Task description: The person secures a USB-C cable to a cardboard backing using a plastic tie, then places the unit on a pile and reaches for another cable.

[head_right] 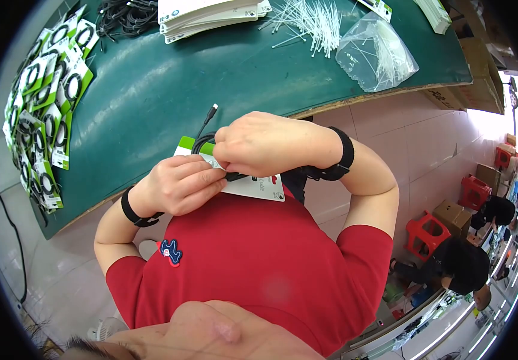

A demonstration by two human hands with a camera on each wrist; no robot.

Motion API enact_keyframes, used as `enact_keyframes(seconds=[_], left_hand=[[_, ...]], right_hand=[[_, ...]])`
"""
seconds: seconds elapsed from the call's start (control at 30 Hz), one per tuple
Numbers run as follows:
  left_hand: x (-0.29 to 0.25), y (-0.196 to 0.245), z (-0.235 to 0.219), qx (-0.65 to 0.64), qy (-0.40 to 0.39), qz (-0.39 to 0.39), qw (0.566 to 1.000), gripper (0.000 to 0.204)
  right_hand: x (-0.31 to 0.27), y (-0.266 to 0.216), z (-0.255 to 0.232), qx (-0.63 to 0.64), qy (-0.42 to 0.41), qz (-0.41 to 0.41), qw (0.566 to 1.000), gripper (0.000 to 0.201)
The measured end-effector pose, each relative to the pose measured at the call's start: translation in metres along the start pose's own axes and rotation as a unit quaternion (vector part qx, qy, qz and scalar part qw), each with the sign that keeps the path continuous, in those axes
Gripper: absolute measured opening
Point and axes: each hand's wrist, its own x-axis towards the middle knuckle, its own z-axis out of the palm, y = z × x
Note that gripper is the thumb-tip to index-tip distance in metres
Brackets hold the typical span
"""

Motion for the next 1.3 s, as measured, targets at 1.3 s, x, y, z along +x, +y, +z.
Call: enact_keyframes(seconds=[1.3], left_hand=[[-0.015, -0.019, 0.010, -0.064, 0.064, -0.171, 0.981, 0.019]], right_hand=[[-0.005, 0.036, 0.045, -0.104, 0.320, -0.131, 0.932, 0.020]])
